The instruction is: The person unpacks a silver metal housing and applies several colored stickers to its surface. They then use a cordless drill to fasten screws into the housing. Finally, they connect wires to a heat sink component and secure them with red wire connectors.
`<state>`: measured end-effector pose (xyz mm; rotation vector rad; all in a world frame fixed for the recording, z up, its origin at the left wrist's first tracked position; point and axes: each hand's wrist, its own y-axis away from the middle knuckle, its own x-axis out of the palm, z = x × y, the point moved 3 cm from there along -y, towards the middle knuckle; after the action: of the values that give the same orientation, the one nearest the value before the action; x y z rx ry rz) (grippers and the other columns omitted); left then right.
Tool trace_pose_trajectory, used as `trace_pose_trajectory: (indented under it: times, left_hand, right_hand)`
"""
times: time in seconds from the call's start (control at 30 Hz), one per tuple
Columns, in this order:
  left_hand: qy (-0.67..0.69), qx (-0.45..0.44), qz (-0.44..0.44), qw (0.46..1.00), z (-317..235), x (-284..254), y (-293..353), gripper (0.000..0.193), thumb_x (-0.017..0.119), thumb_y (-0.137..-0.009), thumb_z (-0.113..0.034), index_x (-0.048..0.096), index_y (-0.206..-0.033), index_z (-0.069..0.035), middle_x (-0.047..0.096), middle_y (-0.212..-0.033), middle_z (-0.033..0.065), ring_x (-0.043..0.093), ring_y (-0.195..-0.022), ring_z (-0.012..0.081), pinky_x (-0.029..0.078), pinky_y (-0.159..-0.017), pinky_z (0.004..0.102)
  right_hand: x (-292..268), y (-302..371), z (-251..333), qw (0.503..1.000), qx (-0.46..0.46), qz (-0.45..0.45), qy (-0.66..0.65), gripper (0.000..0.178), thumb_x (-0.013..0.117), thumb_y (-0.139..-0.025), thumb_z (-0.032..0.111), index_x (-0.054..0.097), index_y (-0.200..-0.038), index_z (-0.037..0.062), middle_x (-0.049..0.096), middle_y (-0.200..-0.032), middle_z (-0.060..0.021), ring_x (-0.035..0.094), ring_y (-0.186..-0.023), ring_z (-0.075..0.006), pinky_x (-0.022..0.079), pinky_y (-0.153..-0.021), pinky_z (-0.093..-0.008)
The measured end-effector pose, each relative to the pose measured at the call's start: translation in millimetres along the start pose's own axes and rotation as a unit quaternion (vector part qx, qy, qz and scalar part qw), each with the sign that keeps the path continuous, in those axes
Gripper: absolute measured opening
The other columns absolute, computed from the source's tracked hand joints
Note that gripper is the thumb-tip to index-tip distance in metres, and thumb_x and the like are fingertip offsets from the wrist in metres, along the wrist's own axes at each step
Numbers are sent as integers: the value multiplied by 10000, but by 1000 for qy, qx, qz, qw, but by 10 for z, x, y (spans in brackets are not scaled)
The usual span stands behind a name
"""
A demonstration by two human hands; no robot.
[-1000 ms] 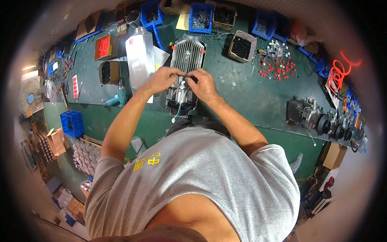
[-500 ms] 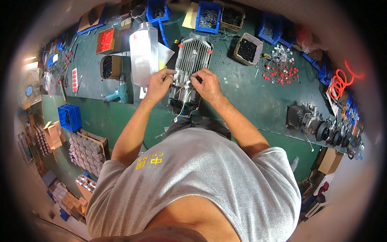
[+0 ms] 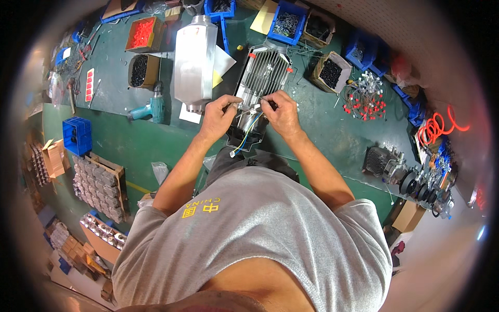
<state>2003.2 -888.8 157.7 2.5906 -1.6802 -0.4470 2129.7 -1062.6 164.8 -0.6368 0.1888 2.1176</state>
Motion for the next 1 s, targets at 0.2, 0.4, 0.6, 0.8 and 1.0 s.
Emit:
trace_pose_trajectory:
  times: [0.2, 0.4, 0.6, 0.8, 1.0]
  left_hand:
    - [24, -16, -29, 999, 48, -104, 117, 180, 604, -940, -21, 729, -1069, -3, 617, -730, -5, 511, -678, 53, 434, -608, 253]
    - [9, -8, -35, 999, 167, -242, 117, 168, 611, -924, -22, 722, -1048, 1, 628, -682, 90, 544, -614, 110, 454, -581, 300]
    - [8, 8, -22, 1000, 183, -297, 84, 186, 592, -937, -15, 723, -1068, 1, 570, -687, -11, 474, -642, 54, 400, -570, 260]
    - [-13, 17, 6, 1000, 47, -239, 47, 173, 606, -941, -19, 713, -1073, 11, 591, -695, 10, 497, -647, 64, 421, -580, 268]
    - [-27, 32, 24, 999, -46, -73, 75, 163, 612, -944, -24, 708, -1072, 8, 636, -718, 45, 530, -653, 74, 447, -600, 277]
  right_hand:
    - [23, -1, -57, 999, 27, 13, -16, 83, 755, -841, 55, 716, -877, -8, 631, -779, -94, 613, -653, -177, 495, -599, -312]
    - [47, -6, -38, 1000, 17, 11, 17, 94, 761, -833, 65, 715, -880, -1, 626, -780, -105, 615, -655, -194, 499, -601, -319]
    - [26, -11, 31, 1000, 11, 15, 20, 100, 764, -834, 72, 717, -884, -1, 627, -783, -106, 610, -649, -193, 492, -589, -319]
    - [6, -9, 24, 1000, 11, 9, 4, 94, 758, -838, 70, 721, -892, 2, 627, -785, -100, 607, -653, -199, 488, -590, -323]
    - [-23, -15, 42, 1000, 5, 15, 8, 113, 741, -850, 93, 725, -921, 7, 662, -822, -123, 651, -723, -270, 513, -644, -360]
